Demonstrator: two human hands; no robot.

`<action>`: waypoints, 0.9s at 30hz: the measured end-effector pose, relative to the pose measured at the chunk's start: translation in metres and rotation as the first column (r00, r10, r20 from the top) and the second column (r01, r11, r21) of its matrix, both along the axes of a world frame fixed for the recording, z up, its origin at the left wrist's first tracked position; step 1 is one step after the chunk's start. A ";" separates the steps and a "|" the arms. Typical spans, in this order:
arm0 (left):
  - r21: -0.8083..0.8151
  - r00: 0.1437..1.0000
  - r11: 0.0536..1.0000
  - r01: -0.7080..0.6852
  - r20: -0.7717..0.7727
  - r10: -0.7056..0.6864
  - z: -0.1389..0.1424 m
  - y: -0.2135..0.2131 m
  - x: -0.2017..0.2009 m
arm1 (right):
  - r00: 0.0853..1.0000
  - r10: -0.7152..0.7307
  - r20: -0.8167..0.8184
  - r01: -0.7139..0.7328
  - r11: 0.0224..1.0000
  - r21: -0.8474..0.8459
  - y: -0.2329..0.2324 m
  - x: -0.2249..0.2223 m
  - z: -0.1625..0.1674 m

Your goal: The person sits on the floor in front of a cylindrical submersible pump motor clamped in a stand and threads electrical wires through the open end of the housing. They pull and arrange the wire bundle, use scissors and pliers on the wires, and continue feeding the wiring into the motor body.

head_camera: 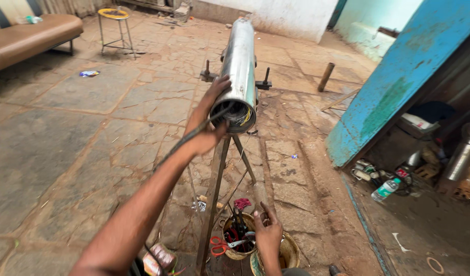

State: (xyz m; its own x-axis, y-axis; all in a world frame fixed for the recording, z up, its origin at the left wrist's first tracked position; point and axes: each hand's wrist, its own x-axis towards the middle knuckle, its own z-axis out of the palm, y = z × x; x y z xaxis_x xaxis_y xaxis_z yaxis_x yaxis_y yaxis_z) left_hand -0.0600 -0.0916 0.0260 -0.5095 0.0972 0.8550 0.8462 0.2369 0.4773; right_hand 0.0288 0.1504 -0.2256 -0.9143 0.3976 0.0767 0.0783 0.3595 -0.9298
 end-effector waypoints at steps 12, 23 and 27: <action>-0.194 0.998 0.979 -0.068 -0.024 0.064 0.021 -0.029 -0.003 | 0.529 0.506 -0.681 0.176 0.720 0.672 -0.050 -0.034 0.199; -0.537 0.982 0.826 -0.174 -0.029 0.188 0.054 -0.036 -0.005 | 0.769 0.428 -0.475 0.158 0.592 0.790 -0.059 -0.037 0.283; -0.526 0.976 0.825 -0.205 -0.169 0.135 0.056 -0.039 -0.005 | 0.829 0.253 -0.499 0.177 0.727 0.663 -0.058 -0.031 0.274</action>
State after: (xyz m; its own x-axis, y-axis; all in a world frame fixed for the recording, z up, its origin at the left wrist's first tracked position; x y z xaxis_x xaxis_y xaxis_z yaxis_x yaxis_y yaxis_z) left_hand -0.0648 -0.1307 0.0816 -0.4589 0.4806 0.7473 0.8103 0.5713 0.1302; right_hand -0.0021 0.0920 0.0488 -0.6469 0.0090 0.7625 -0.3647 0.8745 -0.3197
